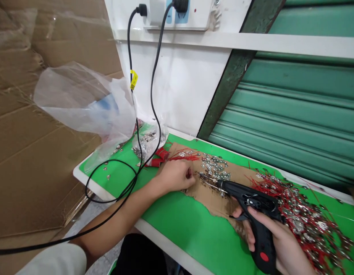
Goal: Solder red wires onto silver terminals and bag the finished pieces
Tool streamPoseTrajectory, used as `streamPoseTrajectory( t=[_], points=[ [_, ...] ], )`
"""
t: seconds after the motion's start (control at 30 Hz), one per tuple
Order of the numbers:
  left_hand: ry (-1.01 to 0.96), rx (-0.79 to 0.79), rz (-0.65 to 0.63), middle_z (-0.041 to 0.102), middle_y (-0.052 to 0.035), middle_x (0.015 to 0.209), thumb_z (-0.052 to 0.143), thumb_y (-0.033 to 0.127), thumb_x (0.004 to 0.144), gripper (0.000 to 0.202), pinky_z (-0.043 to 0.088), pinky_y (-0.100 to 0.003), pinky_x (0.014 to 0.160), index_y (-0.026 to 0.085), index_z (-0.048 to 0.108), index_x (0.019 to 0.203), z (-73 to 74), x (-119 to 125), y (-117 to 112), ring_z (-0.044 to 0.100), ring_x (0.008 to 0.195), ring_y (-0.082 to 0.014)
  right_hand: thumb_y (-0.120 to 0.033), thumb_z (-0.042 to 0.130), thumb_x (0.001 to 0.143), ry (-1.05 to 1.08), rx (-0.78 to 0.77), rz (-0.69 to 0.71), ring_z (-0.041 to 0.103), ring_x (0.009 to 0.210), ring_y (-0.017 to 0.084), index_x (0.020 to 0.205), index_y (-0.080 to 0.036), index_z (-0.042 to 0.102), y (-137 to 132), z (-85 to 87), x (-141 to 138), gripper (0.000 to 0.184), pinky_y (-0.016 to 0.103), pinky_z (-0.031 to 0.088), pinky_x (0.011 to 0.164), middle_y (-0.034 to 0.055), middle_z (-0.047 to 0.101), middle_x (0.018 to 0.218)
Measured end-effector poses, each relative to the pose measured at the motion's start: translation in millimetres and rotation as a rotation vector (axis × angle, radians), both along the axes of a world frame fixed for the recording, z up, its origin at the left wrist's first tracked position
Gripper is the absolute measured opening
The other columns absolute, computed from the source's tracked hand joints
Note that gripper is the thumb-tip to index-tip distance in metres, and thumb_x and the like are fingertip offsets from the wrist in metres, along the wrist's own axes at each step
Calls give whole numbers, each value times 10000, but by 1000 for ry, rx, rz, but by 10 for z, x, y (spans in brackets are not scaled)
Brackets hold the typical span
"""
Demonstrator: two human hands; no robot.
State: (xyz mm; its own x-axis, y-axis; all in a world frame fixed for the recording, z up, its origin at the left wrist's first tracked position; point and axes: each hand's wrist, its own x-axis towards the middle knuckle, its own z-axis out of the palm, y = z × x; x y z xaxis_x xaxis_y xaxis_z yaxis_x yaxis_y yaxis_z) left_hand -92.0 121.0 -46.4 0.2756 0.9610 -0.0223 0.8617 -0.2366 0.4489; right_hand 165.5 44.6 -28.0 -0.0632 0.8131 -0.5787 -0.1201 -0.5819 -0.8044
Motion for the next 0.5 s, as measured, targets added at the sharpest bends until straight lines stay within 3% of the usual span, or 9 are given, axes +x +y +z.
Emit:
streamPoseTrajectory(
  t=[0.5],
  points=[
    [-36, -20, 20, 712, -4, 783, 588, 327, 758, 138, 422, -249, 600, 223, 671, 793, 24, 3, -6, 624, 695, -167, -526, 722, 730, -4, -30, 29, 491, 378, 110, 838, -135, 735, 3, -16, 13, 405, 199, 345, 389, 9, 525, 456]
  ],
)
